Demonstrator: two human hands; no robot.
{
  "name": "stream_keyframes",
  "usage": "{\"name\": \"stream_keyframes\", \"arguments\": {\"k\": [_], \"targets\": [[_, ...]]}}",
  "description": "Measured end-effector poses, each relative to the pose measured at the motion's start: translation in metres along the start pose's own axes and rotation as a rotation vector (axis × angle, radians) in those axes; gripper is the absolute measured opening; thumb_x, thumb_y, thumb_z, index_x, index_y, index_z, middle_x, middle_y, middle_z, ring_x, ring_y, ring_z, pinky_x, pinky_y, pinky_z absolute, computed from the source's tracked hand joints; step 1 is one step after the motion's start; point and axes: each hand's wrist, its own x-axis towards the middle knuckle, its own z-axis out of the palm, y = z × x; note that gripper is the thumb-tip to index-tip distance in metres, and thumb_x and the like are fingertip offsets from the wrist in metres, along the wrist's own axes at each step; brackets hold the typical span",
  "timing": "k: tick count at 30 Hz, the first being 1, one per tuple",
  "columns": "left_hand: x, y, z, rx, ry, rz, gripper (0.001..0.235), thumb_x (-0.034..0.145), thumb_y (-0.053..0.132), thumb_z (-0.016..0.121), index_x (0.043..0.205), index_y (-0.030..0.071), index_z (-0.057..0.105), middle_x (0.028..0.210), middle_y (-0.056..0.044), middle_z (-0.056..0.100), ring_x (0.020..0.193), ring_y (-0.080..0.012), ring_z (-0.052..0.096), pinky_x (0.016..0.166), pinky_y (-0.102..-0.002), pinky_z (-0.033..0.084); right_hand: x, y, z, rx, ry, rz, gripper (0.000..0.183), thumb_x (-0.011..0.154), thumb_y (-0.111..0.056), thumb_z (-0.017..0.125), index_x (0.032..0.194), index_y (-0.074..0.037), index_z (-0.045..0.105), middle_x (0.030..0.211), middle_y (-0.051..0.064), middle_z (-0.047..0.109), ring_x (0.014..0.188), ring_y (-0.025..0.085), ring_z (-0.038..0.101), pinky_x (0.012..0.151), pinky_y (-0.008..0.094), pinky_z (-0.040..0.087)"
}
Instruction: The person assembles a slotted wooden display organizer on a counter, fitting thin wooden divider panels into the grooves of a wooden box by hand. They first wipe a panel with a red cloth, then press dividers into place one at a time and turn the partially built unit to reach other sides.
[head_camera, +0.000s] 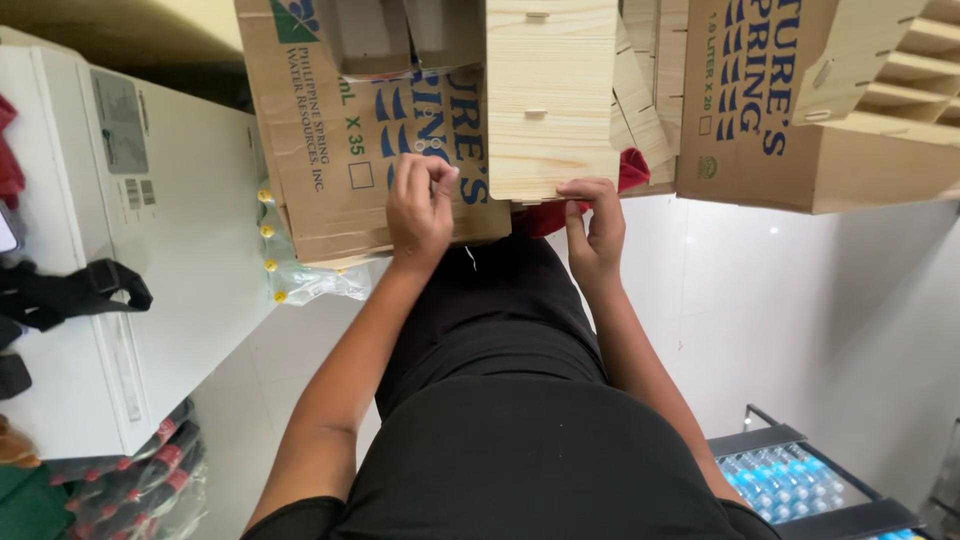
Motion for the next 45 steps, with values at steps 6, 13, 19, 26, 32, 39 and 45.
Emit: {"name": "stream_keyframes", "arguments": {"k": [6,13,19,26,32,39,45], "targets": [[0.001,0.074,0.008,-0.242,-0.222,0.143,0.010,0.101,0.012,0.068,0.098,0.005,0.062,0.095,-0.008,0.062,0.083,-0.0270,0.065,0.072,-0.038,0.052,0.000,-0.014,-0.009,0.103,-0.036,-0.131,0.027,0.092,0.009,0.067,0.117,0.000,0.058,0.118,0.015,0.055,0.116,0.024,0.056,0.104,0.033,0.045],[-0.011,0.090,0.025,-0.190,-0.306,0.189,0.010,0.096,0.009,0.072,0.101,0.004,0.063,0.097,-0.009,0.063,0.083,-0.0275,0.068,0.070,-0.037,0.055,-0.044,0.015,-0.006,0.240,-0.031,0.110,0.019,0.096,0.007,0.071,0.108,-0.004,0.061,0.109,0.008,0.060,0.095,0.018,0.057,0.083,0.027,0.045],[-0.011,0.087,0.034,-0.137,-0.368,0.230,0.011,0.095,0.008,0.073,0.102,0.005,0.064,0.098,-0.008,0.063,0.082,-0.0274,0.069,0.068,-0.037,0.055,-0.056,0.025,-0.002,0.521,0.015,0.236,0.014,0.102,0.003,0.062,0.114,-0.001,0.059,0.108,0.005,0.058,0.095,0.013,0.059,0.086,0.025,0.049],[0.008,0.099,0.037,0.136,-0.296,0.440,0.017,0.091,0.012,0.075,0.107,0.011,0.070,0.100,-0.003,0.065,0.099,-0.0252,0.060,0.079,-0.039,0.054,-0.037,0.026,-0.008,0.154,0.231,0.160,0.010,0.099,0.006,0.068,0.106,0.000,0.065,0.102,0.007,0.060,0.089,0.015,0.059,0.080,0.027,0.050],[0.018,0.078,0.061,0.187,-0.270,0.486,0.024,0.091,0.012,0.074,0.115,0.007,0.070,0.119,-0.006,0.068,0.125,-0.0267,0.058,0.100,-0.045,0.050,-0.029,0.023,-0.009,-0.057,0.248,0.083,0.014,0.097,0.004,0.073,0.107,-0.003,0.067,0.104,0.009,0.063,0.092,0.020,0.061,0.078,0.029,0.051],[0.019,0.070,0.068,0.058,-0.324,0.484,0.015,0.097,0.003,0.071,0.111,-0.002,0.070,0.122,-0.013,0.071,0.132,-0.0338,0.062,0.114,-0.047,0.049,-0.027,0.023,-0.014,-0.088,0.321,0.018,0.015,0.097,0.002,0.073,0.108,-0.006,0.066,0.129,0.015,0.049,0.125,0.028,0.050,0.102,0.038,0.051],[0.020,0.071,0.068,0.029,-0.323,0.476,0.011,0.095,0.002,0.071,0.105,-0.002,0.071,0.122,-0.015,0.073,0.130,-0.0351,0.062,0.112,-0.048,0.050,-0.026,0.027,-0.010,-0.265,0.235,-0.041,0.016,0.092,0.003,0.079,0.102,-0.005,0.070,0.103,0.009,0.058,0.101,0.028,0.053,0.091,0.038,0.046]]}}
